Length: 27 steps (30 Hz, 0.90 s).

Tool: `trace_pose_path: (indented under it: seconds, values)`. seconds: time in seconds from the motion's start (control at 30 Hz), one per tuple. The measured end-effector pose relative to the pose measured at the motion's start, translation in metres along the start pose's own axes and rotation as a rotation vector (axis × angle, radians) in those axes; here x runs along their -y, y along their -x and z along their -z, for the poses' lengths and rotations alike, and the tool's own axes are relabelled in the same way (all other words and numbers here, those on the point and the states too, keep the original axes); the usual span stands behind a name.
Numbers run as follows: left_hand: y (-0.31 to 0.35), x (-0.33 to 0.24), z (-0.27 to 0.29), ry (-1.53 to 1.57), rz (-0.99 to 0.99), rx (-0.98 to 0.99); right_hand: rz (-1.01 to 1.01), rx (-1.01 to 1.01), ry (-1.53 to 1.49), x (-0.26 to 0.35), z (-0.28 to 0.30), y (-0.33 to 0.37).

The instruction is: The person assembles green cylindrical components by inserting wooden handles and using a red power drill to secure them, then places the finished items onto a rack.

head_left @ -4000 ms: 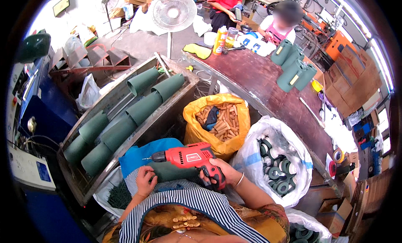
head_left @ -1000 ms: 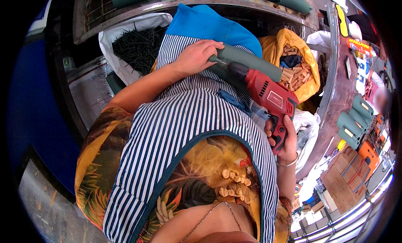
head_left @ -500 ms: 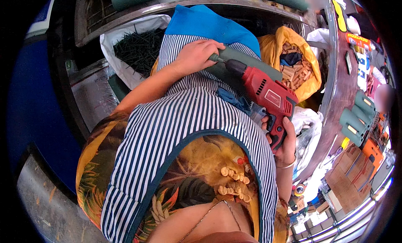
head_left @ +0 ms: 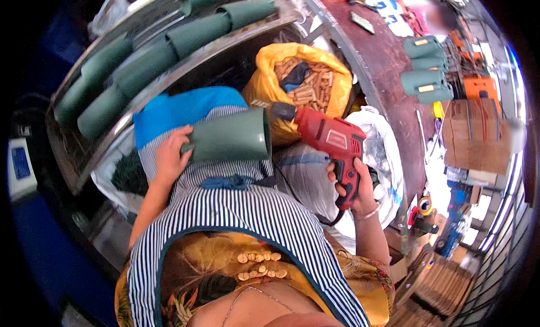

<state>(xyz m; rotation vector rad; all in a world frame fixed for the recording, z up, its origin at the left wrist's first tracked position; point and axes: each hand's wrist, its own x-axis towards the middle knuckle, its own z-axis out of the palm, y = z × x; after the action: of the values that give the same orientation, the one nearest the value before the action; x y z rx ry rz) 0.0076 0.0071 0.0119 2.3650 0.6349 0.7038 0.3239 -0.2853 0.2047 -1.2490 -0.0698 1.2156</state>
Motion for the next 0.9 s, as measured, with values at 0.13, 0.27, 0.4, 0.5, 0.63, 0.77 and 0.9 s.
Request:
trace_pose_path:
  seconds: [0.13,0.27,0.4,0.5,0.63,0.77,0.9]
  values:
    - [-0.021,-0.035,0.02,-0.119,-0.053,0.104,0.287,-0.1,-0.362,-0.046,0.036,-0.077]
    - [-0.021,-0.033,0.016,-0.147,-0.022,0.015,0.422,-0.047,-0.739,-0.097,0.072,-0.211]
    - [-0.028,-0.031,0.012,-0.043,0.179,0.029,0.472,-0.029,-0.991,-0.14,0.135,-0.309]
    - [-0.042,-0.032,0.014,0.206,0.486,0.071,0.47,-0.19,-1.09,-0.163,0.164,-0.333]
    - [-0.053,-0.014,0.013,0.494,0.508,0.009,0.21,-0.577,-0.801,-0.189,0.198,-0.333]
    - [-0.067,-0.009,0.009,0.495,0.718,-0.011,0.484,-0.818,0.876,-0.128,0.178,-0.295]
    - [-0.093,-0.008,0.006,0.533,0.925,-0.045,0.903,-0.845,1.258,0.083,0.137,-0.322]
